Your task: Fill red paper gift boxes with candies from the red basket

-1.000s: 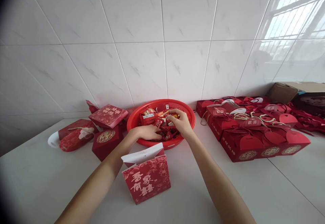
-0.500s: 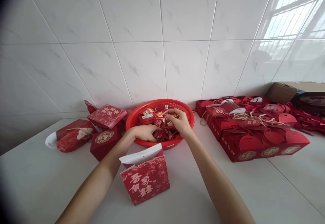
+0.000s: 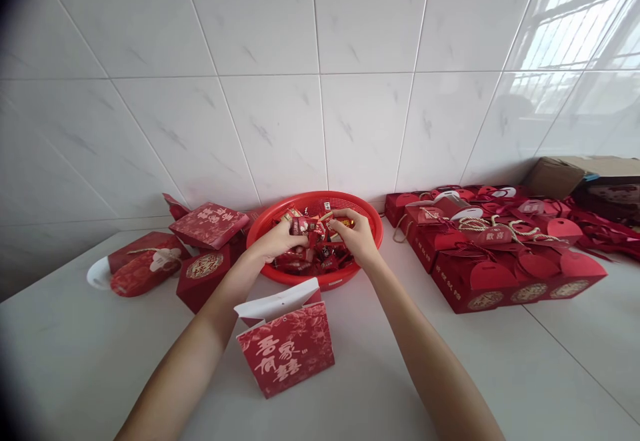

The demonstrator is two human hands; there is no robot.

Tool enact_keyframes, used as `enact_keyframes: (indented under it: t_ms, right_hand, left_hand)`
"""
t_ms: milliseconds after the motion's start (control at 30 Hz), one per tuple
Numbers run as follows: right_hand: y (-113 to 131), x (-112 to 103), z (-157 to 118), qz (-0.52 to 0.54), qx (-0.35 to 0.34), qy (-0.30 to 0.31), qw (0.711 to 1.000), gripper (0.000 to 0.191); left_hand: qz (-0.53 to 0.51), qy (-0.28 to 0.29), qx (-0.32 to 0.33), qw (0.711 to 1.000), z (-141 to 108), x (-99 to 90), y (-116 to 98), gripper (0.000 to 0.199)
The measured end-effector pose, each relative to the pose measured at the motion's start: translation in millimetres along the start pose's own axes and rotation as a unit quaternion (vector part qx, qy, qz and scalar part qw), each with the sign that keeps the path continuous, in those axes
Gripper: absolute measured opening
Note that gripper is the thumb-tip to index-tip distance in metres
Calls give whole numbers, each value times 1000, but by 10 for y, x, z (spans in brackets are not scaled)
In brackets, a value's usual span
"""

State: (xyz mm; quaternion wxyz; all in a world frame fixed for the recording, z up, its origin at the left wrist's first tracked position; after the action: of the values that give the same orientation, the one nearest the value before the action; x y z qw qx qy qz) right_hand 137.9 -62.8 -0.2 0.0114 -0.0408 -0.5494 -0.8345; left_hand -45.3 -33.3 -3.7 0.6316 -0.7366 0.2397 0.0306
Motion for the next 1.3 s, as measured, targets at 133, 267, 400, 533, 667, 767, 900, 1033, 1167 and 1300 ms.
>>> enact_keyframes:
  t_ms: [133, 267, 400, 533, 667, 767, 900, 1033, 1167, 1300]
  right_hand:
    - [8, 7, -6, 6, 15, -1, 1000, 31]
    - [16, 16, -7, 14, 11, 1, 1000, 29]
    - [20, 21, -7, 19, 18, -1, 1000, 29]
    - [25, 24, -4, 19, 16, -2, 1000, 28]
    - [23, 29, 2, 10, 13, 4, 1000, 24]
    - [15, 32, 7, 10, 14, 5, 1000, 24]
    - [8, 33, 6, 10, 14, 10, 1000, 24]
    - [-4, 23, 5, 11, 19, 4, 1000, 25]
    - [-12, 17, 9, 7, 15, 1, 1000, 28]
    - [1, 23, 4, 15, 10, 7, 1000, 25]
  left_hand:
    - [-73, -26, 8, 997, -3, -42, -20, 8]
    - [-137, -46, 4, 989, -7, -92, 6, 17]
    - [-186, -39, -23, 981, -35, -109, 12, 33]
    - [-265, 20, -63, 962, -67, -102, -36, 43]
    - [-272, 42, -75, 958, -93, -109, -81, 52]
    - [-270, 26, -72, 960, -105, -116, -84, 40]
    - [-244, 4, -58, 968, -99, -122, -72, 34]
    - [-214, -25, -18, 976, -84, -146, -76, 38]
    - [-190, -82, 49, 977, -89, -163, -94, 32]
    - [-174, -103, 88, 975, -105, -143, -98, 26]
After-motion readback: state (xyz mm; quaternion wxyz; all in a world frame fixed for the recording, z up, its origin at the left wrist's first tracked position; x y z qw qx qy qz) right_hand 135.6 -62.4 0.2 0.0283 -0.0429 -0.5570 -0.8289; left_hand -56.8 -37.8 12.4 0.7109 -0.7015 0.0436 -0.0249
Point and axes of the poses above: each hand's wrist, its own z-axis towards the middle knuckle, its own x-axis out of the palm, y = z × x, the point moved 3 cm from there along z, towards the middle knuckle, and after that the axes turned 9 degrees about -x, right-handed, at the moved point
